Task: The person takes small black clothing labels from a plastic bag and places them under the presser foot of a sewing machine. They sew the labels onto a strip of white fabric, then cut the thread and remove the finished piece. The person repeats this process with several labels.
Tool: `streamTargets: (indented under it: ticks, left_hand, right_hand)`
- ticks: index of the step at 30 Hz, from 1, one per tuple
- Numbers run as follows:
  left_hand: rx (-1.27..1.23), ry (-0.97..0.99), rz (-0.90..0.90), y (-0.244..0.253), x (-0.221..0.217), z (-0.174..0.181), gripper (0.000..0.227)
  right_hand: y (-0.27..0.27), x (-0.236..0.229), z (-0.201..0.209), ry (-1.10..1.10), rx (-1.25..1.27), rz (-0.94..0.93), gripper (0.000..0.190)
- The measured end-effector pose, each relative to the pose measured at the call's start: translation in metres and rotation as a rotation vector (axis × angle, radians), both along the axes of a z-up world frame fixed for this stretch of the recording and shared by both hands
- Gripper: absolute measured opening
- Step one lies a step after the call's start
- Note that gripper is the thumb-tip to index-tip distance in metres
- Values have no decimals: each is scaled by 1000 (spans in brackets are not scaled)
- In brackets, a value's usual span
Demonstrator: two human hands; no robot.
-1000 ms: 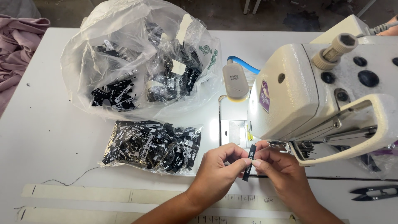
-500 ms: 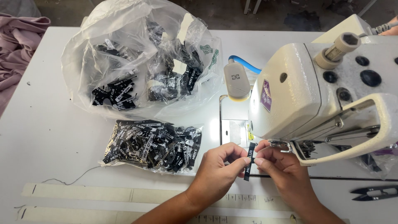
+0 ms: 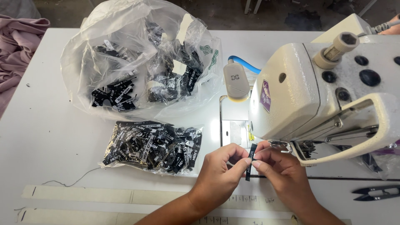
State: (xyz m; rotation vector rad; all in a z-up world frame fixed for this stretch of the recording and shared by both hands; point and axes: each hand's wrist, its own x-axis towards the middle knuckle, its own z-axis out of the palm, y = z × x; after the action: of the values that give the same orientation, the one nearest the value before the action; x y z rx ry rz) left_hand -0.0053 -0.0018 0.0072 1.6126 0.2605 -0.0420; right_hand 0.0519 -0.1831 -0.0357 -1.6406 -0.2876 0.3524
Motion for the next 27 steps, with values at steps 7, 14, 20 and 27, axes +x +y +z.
streamTargets:
  ticks: [7,14,20,27]
  left_hand:
    - [-60,29,-2,0,4,-3,10]
    - [-241,135,-16,0,8,-8,9]
    - [98,24,-141,16,5,8,9]
    - [504,-66,-470,40,8,15,10]
  right_hand:
    - [-5,-1,-7,-83,-100,-57,6]
    - [-6,-1,-4,-7,-30,-20,6]
    - [-1,-3,7,91,-85,-74,6]
    - [-3,-7,11,-5,-93,-14,12]
